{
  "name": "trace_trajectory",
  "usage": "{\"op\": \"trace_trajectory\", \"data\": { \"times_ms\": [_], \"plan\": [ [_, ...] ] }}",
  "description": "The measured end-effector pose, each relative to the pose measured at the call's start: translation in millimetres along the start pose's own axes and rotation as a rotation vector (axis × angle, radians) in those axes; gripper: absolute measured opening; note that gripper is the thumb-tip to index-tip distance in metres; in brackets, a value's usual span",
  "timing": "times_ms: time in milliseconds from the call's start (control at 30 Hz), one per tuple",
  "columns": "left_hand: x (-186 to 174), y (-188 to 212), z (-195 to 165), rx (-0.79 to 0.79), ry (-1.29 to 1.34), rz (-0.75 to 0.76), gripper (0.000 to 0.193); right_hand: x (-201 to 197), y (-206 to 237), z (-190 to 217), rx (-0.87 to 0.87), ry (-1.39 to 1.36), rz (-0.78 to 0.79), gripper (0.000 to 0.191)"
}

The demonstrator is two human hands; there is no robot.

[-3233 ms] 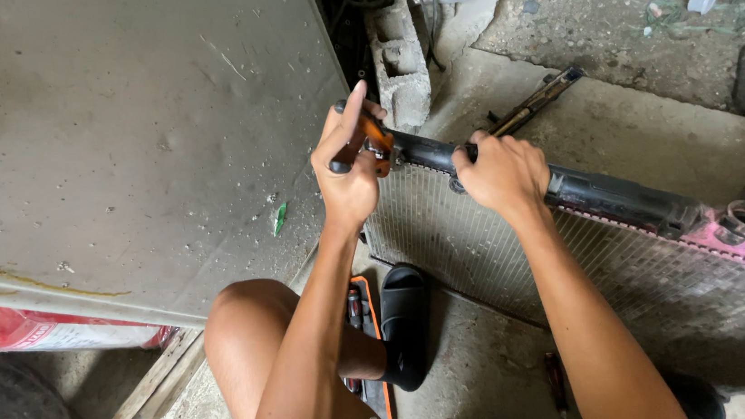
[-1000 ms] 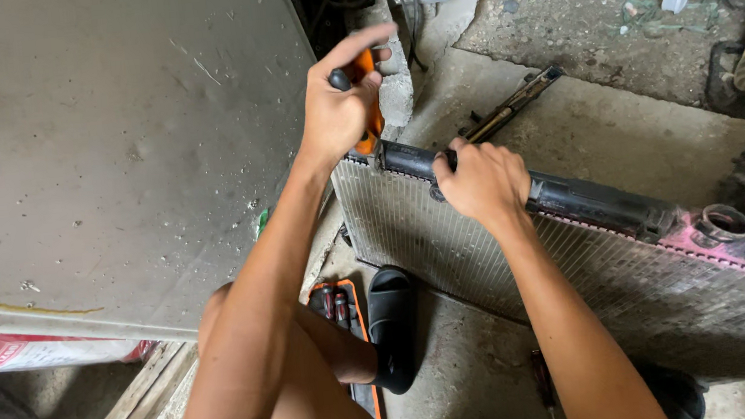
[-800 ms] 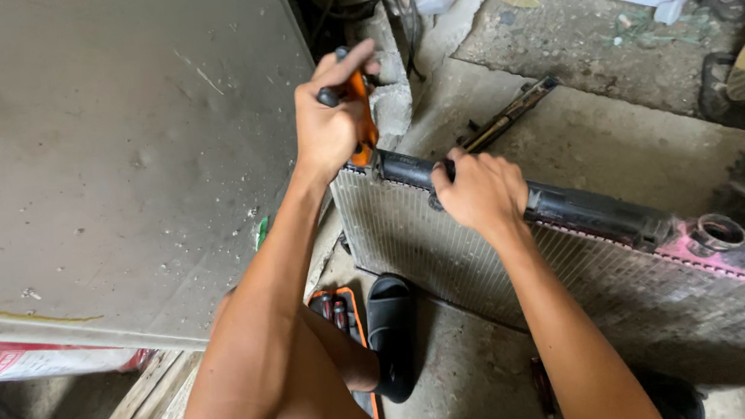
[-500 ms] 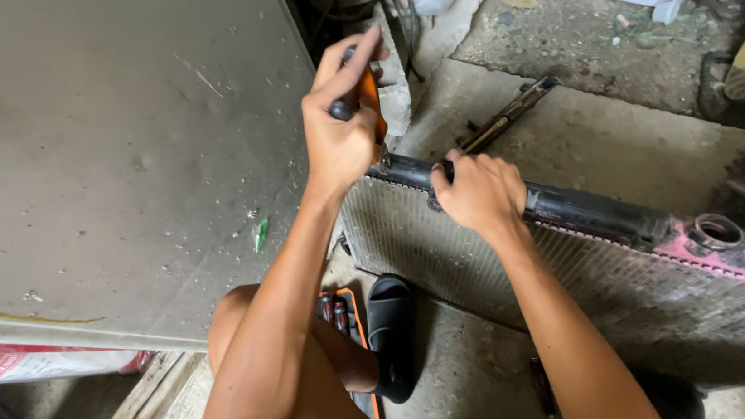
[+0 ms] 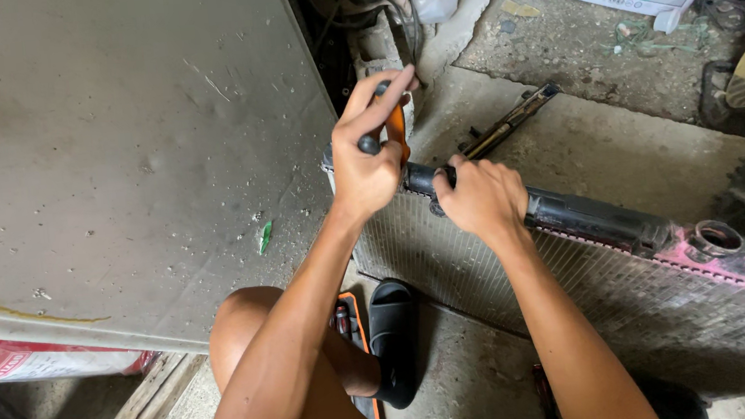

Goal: The person uses pliers and a screwdriver to remove a hose clamp from a car radiator. They then use the screwdriver to pry at the radiator's edge.

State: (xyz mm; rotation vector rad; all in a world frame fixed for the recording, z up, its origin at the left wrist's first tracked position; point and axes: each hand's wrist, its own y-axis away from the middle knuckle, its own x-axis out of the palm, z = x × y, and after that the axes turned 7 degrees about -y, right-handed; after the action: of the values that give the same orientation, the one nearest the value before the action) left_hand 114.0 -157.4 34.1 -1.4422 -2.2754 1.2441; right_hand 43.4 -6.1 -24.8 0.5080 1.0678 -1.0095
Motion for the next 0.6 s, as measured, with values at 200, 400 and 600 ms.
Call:
{"op": "trace_trajectory", "data": {
  "times_ms": [200, 400, 600],
  "plan": [
    [-3.3, 18.9, -2.0, -0.11, -0.049, -0.035, 0.075, -1.8, -1.2, 2.8, 0.068, -0.03, 0.095, 0.052],
    [-10.3, 43.4, 1.7, 0.008, -0.12, -0.085, 0.073, 0.5, -2.7, 0.4, 0.042, -0.036, 0.049, 0.051],
    [-17.2, 62.5, 9.5, 0.103, -0.144, -0.071, 0.07, 3.4, -6.3, -1.5, 0.052, -0.048, 0.051, 0.052]
  ]
}}
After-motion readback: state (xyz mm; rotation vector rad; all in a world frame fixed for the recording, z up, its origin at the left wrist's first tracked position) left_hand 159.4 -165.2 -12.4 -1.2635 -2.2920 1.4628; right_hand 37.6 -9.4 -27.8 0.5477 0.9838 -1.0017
